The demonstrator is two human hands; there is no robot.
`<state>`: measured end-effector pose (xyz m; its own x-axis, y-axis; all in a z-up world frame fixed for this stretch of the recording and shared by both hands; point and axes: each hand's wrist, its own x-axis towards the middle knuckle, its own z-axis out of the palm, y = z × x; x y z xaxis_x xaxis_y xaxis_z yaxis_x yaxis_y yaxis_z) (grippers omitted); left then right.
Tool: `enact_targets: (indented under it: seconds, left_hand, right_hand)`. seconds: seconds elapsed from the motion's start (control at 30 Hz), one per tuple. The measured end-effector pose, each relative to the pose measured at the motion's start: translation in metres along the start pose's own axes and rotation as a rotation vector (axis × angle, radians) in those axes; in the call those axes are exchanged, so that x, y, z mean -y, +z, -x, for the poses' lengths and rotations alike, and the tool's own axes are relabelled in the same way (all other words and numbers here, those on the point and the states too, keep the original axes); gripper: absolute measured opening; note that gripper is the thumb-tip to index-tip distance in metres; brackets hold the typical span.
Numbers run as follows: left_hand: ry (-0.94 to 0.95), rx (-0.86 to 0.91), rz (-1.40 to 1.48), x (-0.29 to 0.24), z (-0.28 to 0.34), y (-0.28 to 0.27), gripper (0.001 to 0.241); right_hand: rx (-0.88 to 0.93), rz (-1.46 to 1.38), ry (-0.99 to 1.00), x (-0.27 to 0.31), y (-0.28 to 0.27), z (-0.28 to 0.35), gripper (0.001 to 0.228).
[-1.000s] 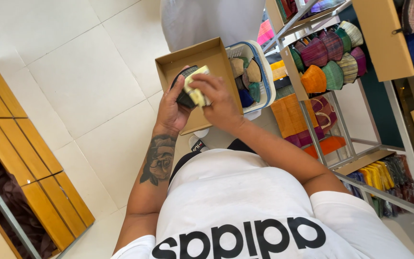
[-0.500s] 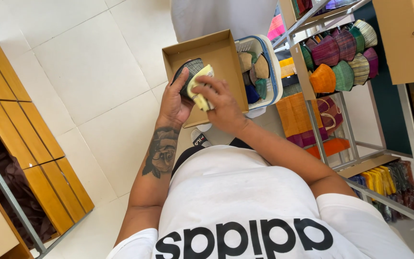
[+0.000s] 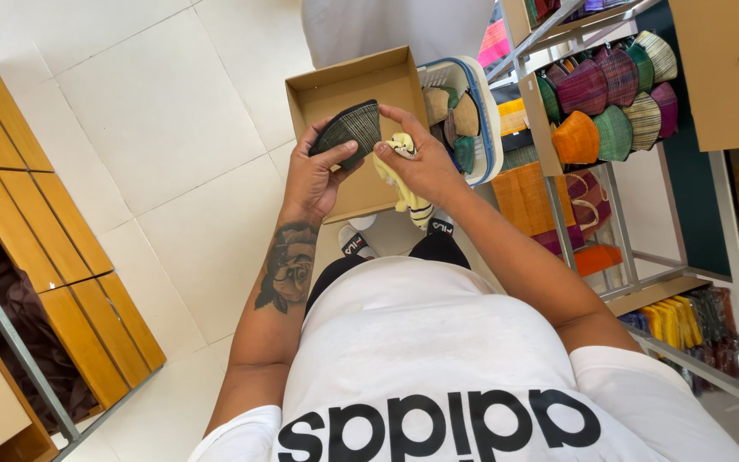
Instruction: Cleaning and neatly arranging small woven bags from a basket into a cardboard box.
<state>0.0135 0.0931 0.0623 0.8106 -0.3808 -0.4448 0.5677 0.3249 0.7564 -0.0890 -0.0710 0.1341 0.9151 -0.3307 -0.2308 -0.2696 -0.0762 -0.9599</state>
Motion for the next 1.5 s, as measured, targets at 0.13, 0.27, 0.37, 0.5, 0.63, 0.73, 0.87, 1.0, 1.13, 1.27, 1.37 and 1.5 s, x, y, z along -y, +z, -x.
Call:
enact_targets:
  seconds: [0.13, 0.27, 0.37, 0.5, 0.63, 0.73, 0.87, 1.0, 1.13, 1.27, 1.37, 1.5]
  left_hand:
    - [-0.006, 0.024, -0.002, 0.009, -0.004, 0.005, 0.047]
    - [-0.015, 0.042, -0.044, 0.009, 0.004, 0.014, 0.048]
    - [-0.029, 0.031, -0.023, 0.015, -0.001, 0.011, 0.043]
    - [-0.067, 0.007, 0.021, 0.019, -0.006, 0.009, 0.031]
    - [-0.111, -0.048, 0.021, 0.023, -0.008, 0.011, 0.033]
    - [-0.132, -0.051, 0.015, 0.032, -0.008, 0.018, 0.033]
    - [-0.109, -0.012, -0.107, 0.041, -0.009, 0.024, 0.034]
    - [-0.093, -0.021, -0.091, 0.033, -0.006, 0.017, 0.032]
    - [-0.108, -0.042, 0.009, 0.009, 0.0, 0.017, 0.028]
    - [-0.122, -0.037, 0.054, -0.001, 0.001, 0.015, 0.025]
    - [-0.129, -0.01, 0.05, 0.01, -0.008, 0.004, 0.026]
    - [-0.104, -0.041, 0.067, 0.022, -0.023, -0.012, 0.027]
  right_hand:
    - [0.017, 0.039, 0.047, -0.03, -0.005, -0.011, 0.05]
    - [-0.025, -0.229, 0.106, -0.039, -0.01, -0.014, 0.028]
    - [-0.054, -0.242, 0.12, -0.045, -0.015, -0.016, 0.022]
    - [-0.056, -0.268, 0.147, -0.05, -0.024, -0.023, 0.024]
    - [-0.187, -0.281, 0.037, -0.049, -0.027, -0.023, 0.023]
    - [-0.174, -0.281, -0.122, -0.039, -0.022, -0.016, 0.042]
    - [-0.079, 0.115, -0.397, -0.036, -0.002, -0.004, 0.06]
    - [-0.125, 0.429, -0.507, -0.067, 0.003, -0.01, 0.072]
    - [-0.177, 0.2, -0.243, -0.106, -0.012, -0.031, 0.053]
    - [-0.236, -0.328, 0.096, -0.104, -0.017, -0.037, 0.053]
    - [-0.211, -0.553, 0.151, -0.099, -0.011, -0.042, 0.055]
    - [-0.1, -0.597, 0.229, -0.103, 0.006, -0.038, 0.054]
